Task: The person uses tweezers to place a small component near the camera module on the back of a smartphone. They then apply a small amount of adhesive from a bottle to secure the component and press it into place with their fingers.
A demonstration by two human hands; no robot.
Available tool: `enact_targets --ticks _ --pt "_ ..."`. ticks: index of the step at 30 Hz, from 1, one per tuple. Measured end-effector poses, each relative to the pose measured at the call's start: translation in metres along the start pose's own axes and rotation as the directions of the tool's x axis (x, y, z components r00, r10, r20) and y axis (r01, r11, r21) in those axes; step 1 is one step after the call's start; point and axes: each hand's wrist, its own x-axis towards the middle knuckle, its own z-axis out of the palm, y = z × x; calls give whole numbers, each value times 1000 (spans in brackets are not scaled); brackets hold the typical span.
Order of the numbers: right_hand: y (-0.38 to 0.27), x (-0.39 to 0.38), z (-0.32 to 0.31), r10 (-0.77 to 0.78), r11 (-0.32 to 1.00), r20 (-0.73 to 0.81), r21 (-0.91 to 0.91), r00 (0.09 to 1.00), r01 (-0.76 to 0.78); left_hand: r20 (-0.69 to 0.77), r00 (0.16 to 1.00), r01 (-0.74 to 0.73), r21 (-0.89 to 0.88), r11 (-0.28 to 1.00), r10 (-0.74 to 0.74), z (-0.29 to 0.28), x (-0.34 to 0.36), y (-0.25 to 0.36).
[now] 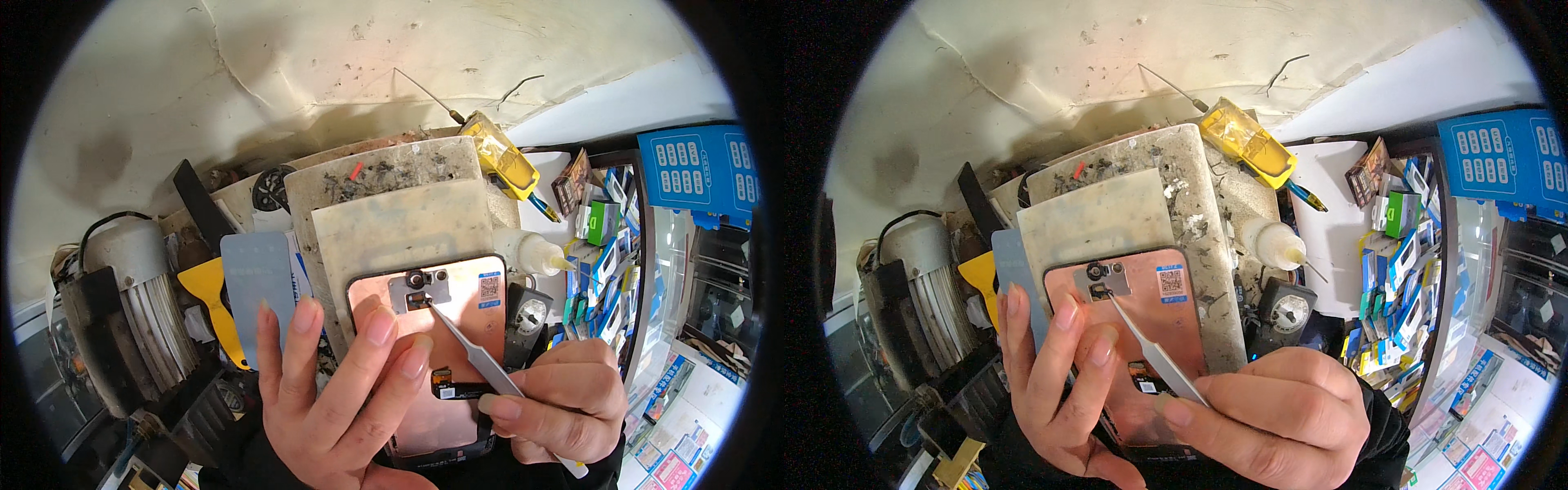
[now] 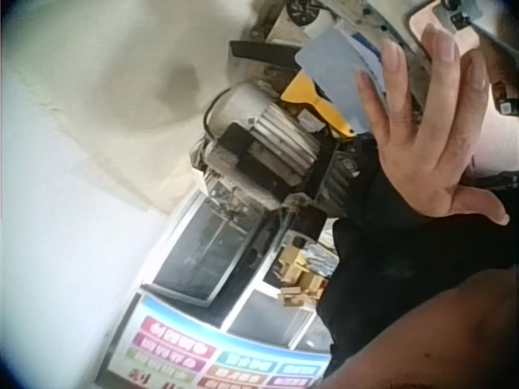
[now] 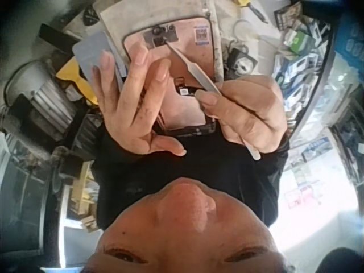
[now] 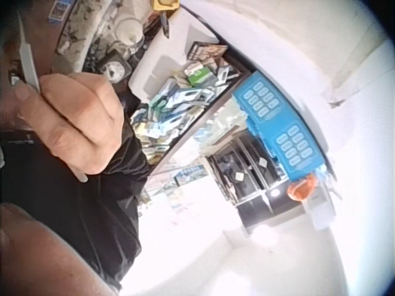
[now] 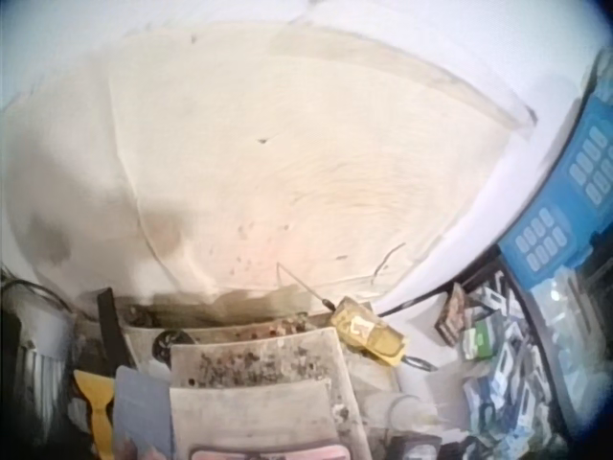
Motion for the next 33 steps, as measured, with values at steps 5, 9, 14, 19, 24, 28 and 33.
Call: enact_targets --ticks 5,9,14,19,24,28,33 --pt "0 1 1 -9 1000 -17 7 1000 9 -95 982 -162 48 986 166 10 21 -19" --pt "2 1 2 -28 999 -20 15 999 29 -147 887 -410 183 894 437 19 28 -42" --pt "5 1 2 -63 998 -18 20 998 64 -53 985 -159 55 986 162 7 14 -17" --pt "2 1 4 -50 999 -32 9 998 50 -47 986 -160 57 985 163 9 22 -26" --pt "5 3 4 -90 996 -30 10 995 91 -92 984 -151 32 988 153 13 10 -18" --pt "5 3 3 -95 996 -20 2 995 95 -42 999 -16 -47 999 14 10 -6 -5" --pt "0 2 3 -51 998 -13 -22 999 51 -80 962 -256 72 964 261 11 12 -32"
